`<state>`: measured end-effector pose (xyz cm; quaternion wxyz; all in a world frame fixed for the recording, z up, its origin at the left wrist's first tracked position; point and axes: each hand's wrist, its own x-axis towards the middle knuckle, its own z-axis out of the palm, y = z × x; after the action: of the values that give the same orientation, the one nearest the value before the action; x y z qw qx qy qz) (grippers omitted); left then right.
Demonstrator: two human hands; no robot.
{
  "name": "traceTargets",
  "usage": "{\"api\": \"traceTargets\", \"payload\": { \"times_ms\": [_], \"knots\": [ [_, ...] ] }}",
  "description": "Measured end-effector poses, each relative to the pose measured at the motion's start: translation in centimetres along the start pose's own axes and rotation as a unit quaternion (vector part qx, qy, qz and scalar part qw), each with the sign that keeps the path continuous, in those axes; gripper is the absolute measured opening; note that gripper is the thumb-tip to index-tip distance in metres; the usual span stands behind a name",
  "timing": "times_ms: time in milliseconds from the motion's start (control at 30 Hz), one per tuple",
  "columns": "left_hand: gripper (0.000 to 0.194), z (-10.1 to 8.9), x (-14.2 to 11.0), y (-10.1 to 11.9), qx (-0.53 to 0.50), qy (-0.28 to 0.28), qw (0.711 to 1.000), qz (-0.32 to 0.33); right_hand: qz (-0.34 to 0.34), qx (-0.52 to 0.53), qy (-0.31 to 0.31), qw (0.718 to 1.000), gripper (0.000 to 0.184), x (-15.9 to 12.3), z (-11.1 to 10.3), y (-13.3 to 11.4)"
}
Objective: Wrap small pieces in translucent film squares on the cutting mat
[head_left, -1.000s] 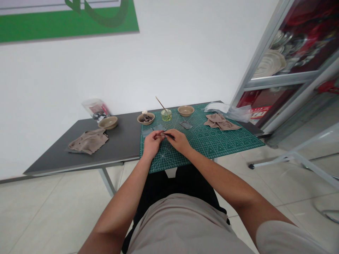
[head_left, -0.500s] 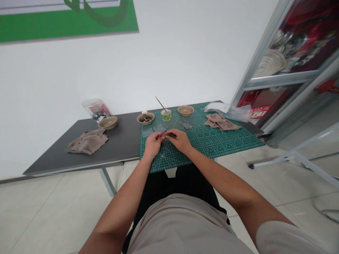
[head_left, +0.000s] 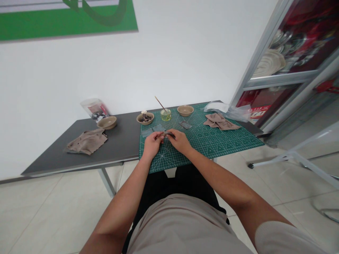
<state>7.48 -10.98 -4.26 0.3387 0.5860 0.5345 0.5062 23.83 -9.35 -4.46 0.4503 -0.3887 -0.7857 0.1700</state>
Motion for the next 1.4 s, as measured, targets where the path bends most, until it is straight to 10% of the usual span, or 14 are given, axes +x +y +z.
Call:
{"api": "traceTargets", "payload": {
  "times_ms": [1400],
  "knots": [
    [0.024, -0.08, -0.27, -0.04, 0.050, -0.006, 0.999, 0.019, 0.021, 0.008, -0.026, 0.999, 0.015, 0.05, -0.15, 0.09]
  ]
}}
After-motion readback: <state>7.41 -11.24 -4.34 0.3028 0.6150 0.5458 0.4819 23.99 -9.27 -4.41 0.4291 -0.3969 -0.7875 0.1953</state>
